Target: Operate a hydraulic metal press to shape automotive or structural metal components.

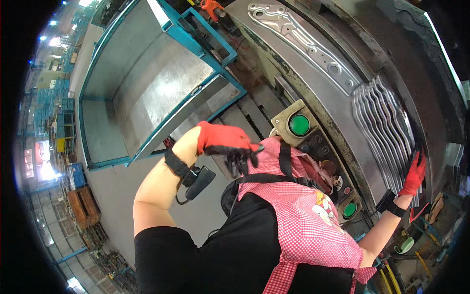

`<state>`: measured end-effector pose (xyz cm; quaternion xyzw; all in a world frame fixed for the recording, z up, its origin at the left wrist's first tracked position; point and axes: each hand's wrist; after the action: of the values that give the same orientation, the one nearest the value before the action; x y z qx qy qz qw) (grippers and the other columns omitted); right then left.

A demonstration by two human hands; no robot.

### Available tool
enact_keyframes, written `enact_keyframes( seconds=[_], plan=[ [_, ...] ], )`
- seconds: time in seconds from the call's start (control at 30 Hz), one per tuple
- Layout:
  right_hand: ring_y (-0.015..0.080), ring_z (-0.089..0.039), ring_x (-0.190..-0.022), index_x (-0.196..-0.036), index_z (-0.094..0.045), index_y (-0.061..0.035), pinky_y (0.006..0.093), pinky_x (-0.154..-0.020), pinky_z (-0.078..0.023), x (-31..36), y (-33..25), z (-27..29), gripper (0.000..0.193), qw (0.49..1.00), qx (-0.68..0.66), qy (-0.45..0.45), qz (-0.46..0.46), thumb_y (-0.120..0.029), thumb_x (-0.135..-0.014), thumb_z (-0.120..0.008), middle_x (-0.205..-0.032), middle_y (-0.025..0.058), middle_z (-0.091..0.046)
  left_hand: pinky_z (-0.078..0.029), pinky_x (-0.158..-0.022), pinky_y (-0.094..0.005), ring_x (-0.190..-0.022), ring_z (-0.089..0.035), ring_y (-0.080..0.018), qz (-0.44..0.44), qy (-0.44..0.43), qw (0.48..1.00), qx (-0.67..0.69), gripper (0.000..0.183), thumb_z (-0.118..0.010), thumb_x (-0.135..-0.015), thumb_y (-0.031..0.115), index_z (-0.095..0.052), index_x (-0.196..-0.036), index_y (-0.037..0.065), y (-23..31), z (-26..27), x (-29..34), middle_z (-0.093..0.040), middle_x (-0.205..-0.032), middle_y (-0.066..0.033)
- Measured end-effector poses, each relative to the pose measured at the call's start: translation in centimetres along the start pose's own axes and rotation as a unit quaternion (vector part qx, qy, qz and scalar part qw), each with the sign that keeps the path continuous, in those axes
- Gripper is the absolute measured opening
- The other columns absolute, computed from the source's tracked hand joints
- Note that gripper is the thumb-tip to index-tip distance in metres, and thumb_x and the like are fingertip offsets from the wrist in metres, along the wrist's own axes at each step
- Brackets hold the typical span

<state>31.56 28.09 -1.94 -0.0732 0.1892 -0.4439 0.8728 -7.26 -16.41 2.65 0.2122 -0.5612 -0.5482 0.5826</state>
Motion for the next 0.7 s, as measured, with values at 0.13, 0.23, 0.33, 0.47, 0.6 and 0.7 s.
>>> enact_keyframes(
  seconds=[0.13,0.23,0.33,0.47,0.6,0.7],
  plan=[
    [0.0291,-0.047,-0.116,-0.123,-0.049,-0.0028,0.035,-0.098,-0.033,0.6,0.0,0.6,0.041,0.999,0.01,0.0,-0.036,-0.03,-0.092,-0.044,-0.124,0.0164,-0.051,-0.042,-0.088,-0.0323,-0.1,-0.054,-0.0255,-0.106,0.184,0.972,-0.098,0.034,-0.041,-0.091,0.021,-0.053,-0.113,-0.001,0.1,3.8,-1.8,-0.058,-0.11,-0.0149],
    [0.0309,-0.048,-0.113,-0.119,-0.052,-0.0031,0.0372,-0.096,-0.035,1.2,1.2,-0.5,0.04,0.999,-0.013,0.008,-0.041,-0.029,-0.09,-0.046,-0.12,0.0164,-0.053,-0.039,-0.091,-0.031,-0.103,-0.054,-0.0228,-0.093,0.31,0.945,0.042,0.035,-0.041,-0.091,0.022,-0.053,-0.115,-0.001,3.1,5.8,-6.6,-0.057,-0.113,-0.013],
    [0.0321,-0.047,-0.113,-0.121,-0.05,-0.006,0.0388,-0.097,-0.034,1.2,-1.3,0.9,0.045,0.999,-0.027,-0.032,-0.025,-0.032,-0.085,-0.052,-0.121,0.0166,-0.051,-0.037,-0.095,-0.0296,-0.108,-0.051,-0.0191,-0.067,0.322,0.919,0.219,0.035,-0.048,-0.09,0.016,-0.05,-0.121,0.001,5.8,5.8,-10.2,-0.057,-0.115,-0.0103],
    [0.0313,-0.033,-0.126,-0.135,-0.033,-0.0082,0.0377,-0.105,-0.026,-0.9,-3.4,3.9,0.078,0.983,-0.069,-0.168,0.017,-0.046,-0.074,-0.063,-0.136,0.0162,-0.036,-0.035,-0.096,-0.0313,-0.112,-0.049,-0.0221,-0.106,0.331,0.938,0.01,0.041,-0.056,-0.085,0.012,-0.047,-0.124,0.003,4.9,4.7,-14.7,-0.055,-0.119,-0.0139],
    [0.0318,-0.033,-0.125,-0.136,-0.03,-0.009,0.0372,-0.105,-0.025,-1.7,-2.8,6.6,0.086,0.959,-0.091,-0.267,-0.038,-0.043,-0.068,-0.069,-0.138,0.0151,-0.033,-0.034,-0.097,-0.0342,-0.117,-0.045,-0.0294,-0.12,0.312,0.942,-0.037,0.052,-0.058,-0.083,0.018,-0.039,-0.13,0.005,6.6,2.8,-18.8,-0.047,-0.126,-0.0179],
    [0.0301,-0.034,-0.125,-0.136,-0.03,-0.0095,0.0353,-0.104,-0.026,-3.2,-3.9,7.0,0.087,0.93,-0.152,-0.331,-0.043,-0.04,-0.066,-0.071,-0.138,0.015,-0.034,-0.033,-0.098,-0.0348,-0.119,-0.042,-0.0311,-0.089,0.306,0.948,0.016,0.056,-0.058,-0.084,0.024,-0.037,-0.132,0.006,4.6,2.5,-21.1,-0.045,-0.128,-0.0181]
  ],
)
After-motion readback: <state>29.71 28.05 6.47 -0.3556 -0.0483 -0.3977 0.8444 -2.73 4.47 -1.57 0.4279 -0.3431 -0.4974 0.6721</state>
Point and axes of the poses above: each hand's wrist, its own x-axis away from the middle knuckle, its own z-axis out of the back of the hand, y = z × x
